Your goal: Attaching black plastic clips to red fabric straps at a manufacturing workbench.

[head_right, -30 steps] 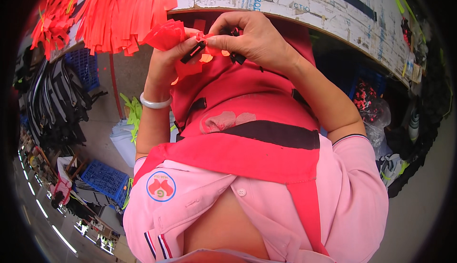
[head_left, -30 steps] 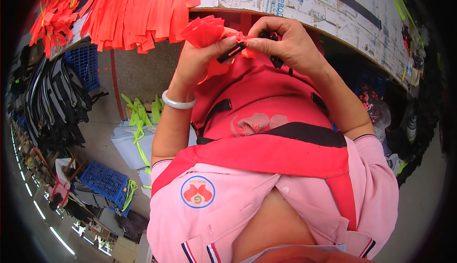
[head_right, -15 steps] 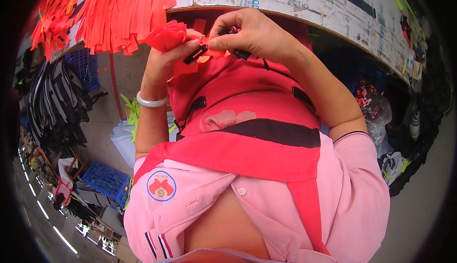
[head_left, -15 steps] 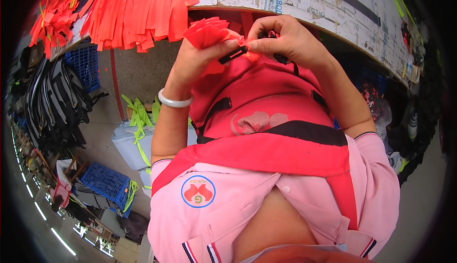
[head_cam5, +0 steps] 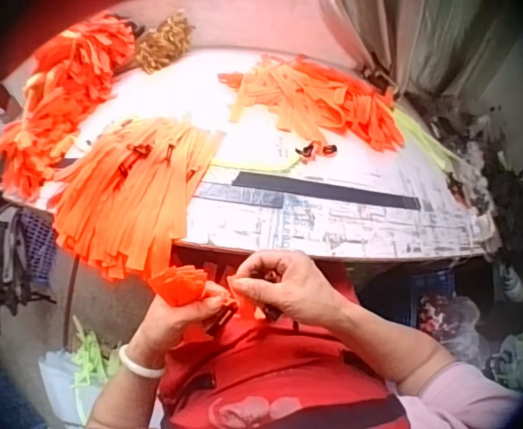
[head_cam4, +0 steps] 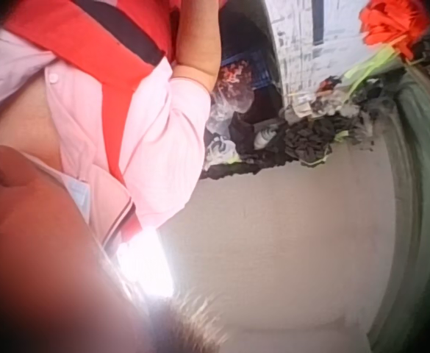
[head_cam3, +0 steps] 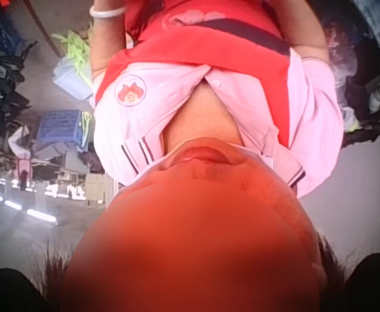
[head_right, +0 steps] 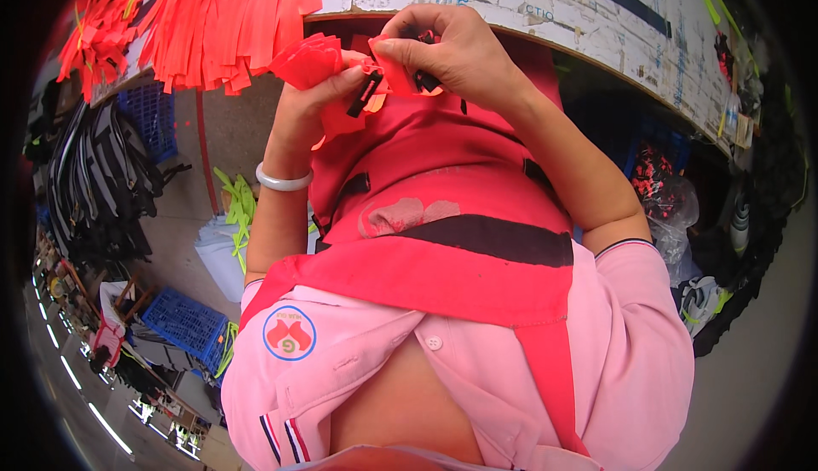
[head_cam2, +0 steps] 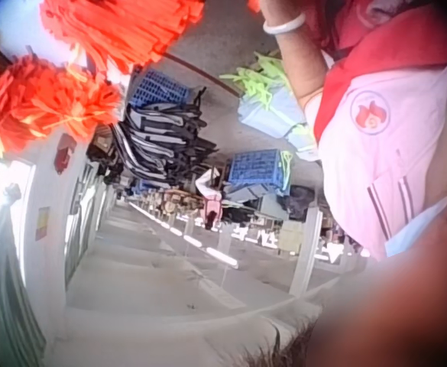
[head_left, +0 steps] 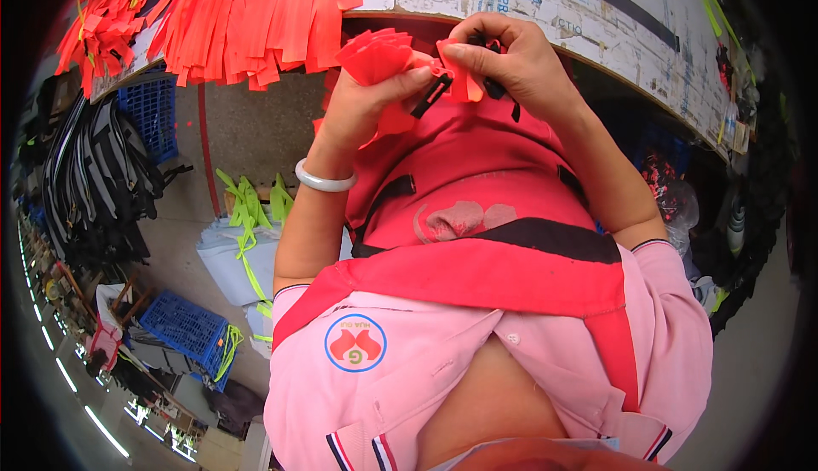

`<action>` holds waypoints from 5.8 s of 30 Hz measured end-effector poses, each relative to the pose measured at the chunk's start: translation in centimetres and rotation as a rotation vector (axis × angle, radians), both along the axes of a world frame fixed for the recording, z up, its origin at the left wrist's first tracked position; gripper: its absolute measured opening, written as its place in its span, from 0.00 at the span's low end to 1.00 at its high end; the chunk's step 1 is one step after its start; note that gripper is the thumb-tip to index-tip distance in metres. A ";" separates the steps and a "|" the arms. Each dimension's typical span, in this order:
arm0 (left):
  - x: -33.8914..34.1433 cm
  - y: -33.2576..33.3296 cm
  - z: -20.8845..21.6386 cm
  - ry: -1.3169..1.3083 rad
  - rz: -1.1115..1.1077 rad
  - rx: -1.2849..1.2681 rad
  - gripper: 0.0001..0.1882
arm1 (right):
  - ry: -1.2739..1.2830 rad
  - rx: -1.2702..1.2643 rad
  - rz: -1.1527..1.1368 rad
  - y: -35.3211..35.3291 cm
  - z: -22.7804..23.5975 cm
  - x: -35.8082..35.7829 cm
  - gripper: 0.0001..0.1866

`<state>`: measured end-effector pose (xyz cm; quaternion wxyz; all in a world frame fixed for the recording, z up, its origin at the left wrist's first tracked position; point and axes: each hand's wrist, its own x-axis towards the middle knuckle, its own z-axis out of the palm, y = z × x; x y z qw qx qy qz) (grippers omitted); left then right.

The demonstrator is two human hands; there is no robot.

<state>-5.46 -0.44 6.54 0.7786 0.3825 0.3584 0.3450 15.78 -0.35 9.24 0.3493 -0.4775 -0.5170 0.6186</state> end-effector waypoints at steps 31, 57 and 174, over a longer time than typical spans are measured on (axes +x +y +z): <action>0.3 -0.9 -0.7 0.137 0.133 0.330 0.05 | 0.004 0.253 -0.134 -1.9 -1.0 -2.0 0.08; 0.9 -1.0 -1.1 0.244 0.224 0.569 0.06 | -0.236 0.553 0.017 -0.8 -0.8 -2.4 0.07; 0.0 -1.5 -0.5 0.286 0.128 0.254 0.06 | 0.029 -0.176 0.033 1.1 -4.8 -2.7 0.14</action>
